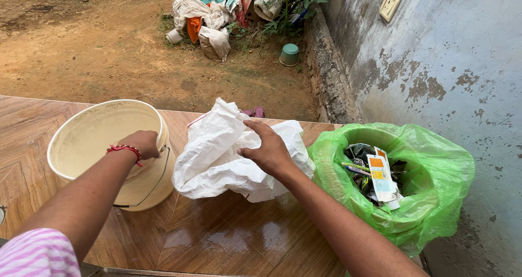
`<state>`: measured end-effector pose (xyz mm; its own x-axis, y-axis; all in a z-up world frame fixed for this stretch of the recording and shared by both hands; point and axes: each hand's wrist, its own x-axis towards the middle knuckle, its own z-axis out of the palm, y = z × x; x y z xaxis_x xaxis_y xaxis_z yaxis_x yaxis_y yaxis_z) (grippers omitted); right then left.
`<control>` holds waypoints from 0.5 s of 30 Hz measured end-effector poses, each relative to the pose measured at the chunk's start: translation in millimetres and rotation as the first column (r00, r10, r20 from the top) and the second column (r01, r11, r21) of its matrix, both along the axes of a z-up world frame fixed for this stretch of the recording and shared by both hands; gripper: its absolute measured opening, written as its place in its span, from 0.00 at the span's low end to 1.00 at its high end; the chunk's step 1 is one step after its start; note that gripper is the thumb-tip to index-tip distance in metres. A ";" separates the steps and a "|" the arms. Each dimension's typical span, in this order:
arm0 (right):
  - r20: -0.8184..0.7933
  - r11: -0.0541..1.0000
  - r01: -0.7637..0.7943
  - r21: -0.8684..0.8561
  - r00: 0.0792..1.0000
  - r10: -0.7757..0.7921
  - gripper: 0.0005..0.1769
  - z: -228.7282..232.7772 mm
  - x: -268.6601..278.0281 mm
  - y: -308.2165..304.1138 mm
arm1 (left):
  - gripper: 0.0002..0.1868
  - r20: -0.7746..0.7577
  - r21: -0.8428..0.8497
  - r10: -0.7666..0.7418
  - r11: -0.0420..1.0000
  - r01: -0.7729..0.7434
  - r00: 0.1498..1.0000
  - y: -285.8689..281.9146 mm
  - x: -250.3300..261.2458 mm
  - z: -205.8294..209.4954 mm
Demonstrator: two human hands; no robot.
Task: The person collects discarded items from the bathroom floor, including a toothbrush, toothpaste tube, and small boxes, and places them into a green trash bag. They then tie the bag and place it into a bucket.
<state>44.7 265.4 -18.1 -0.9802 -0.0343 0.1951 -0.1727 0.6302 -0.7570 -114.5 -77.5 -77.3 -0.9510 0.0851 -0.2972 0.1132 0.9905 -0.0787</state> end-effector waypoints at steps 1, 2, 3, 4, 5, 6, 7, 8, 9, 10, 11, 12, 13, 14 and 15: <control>-0.001 1.000 0.001 0.002 1.000 -0.001 0.42 0.2 0.4 1.0 | 0.22 -0.032 0.001 -0.002 1.000 0.002 0.999 2.1 -4.0 -7.8; -0.002 1.000 0.003 0.004 1.000 -0.003 0.42 0.4 0.3 2.3 | 0.20 -0.064 0.002 -0.003 1.000 0.003 0.998 2.9 -5.8 -13.4; -0.004 1.000 0.005 0.007 1.000 -0.005 0.42 0.4 0.2 3.8 | 0.19 -0.094 0.017 0.029 0.999 -0.027 0.995 2.4 -5.2 -16.5; -0.005 1.000 0.005 0.004 1.000 -0.005 0.42 -0.2 0.4 5.0 | 0.18 -0.123 0.032 0.061 0.998 -0.057 0.991 1.8 -2.6 -18.2; -0.007 1.000 0.006 0.002 1.000 -0.006 0.42 -0.9 0.5 6.5 | 0.18 -0.151 0.049 0.093 0.995 -0.086 0.984 3.2 -0.6 -18.5; -0.009 1.000 0.007 0.000 1.000 -0.007 0.43 -1.7 0.4 8.2 | 0.17 -0.153 0.041 0.087 0.996 -0.082 0.984 5.1 0.4 -17.2; -0.007 1.000 0.009 0.000 1.000 -0.009 0.43 -2.6 0.4 9.9 | 0.17 -0.155 0.032 0.083 0.996 -0.079 0.984 5.5 2.2 -15.6; -0.006 1.000 0.012 0.001 1.000 -0.012 0.43 -3.3 0.4 11.6 | 0.17 -0.156 0.023 0.078 0.997 -0.076 0.985 6.9 4.0 -14.0; -0.005 1.000 0.011 0.000 1.000 -0.011 0.43 -3.6 -0.1 12.1 | 0.15 -0.170 0.016 0.049 0.999 -0.047 0.984 6.8 6.5 -11.5; -0.002 1.000 0.016 0.000 1.000 -0.016 0.43 -3.7 -0.4 12.9 | 0.14 -0.183 0.007 0.019 1.000 -0.018 0.983 5.9 9.9 -8.4; 0.002 1.000 0.021 0.001 1.000 -0.021 0.43 -3.4 -0.5 14.2 | 0.13 -0.195 0.000 -0.010 1.000 0.011 0.981 5.1 14.0 -5.1; 0.006 1.000 0.025 0.003 1.000 -0.025 0.43 -3.1 -0.4 14.9 | 0.13 -0.169 -0.020 -0.045 0.999 0.042 0.985 4.1 18.4 -1.1; -0.002 1.000 0.022 0.000 1.000 -0.022 0.43 -2.5 -0.3 15.1 | 0.13 -0.143 -0.039 -0.079 0.996 0.074 0.987 2.9 22.6 3.8; -0.010 1.000 0.020 -0.003 1.000 -0.020 0.43 -1.7 0.0 15.2 | 0.13 -0.117 -0.057 -0.113 0.993 0.107 0.987 1.5 26.8 8.9; -0.018 1.000 0.018 -0.006 1.000 -0.018 0.43 -0.7 0.5 15.7 | 0.13 -0.057 -0.086 -0.127 0.989 0.122 0.990 0.1 30.4 13.6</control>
<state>45.3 281.0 -18.7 -0.9770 -0.0152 0.2126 -0.1746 0.6292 -0.7574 -84.0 -77.4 -63.7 -0.9512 0.1822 -0.2492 0.2281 0.9588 -0.1696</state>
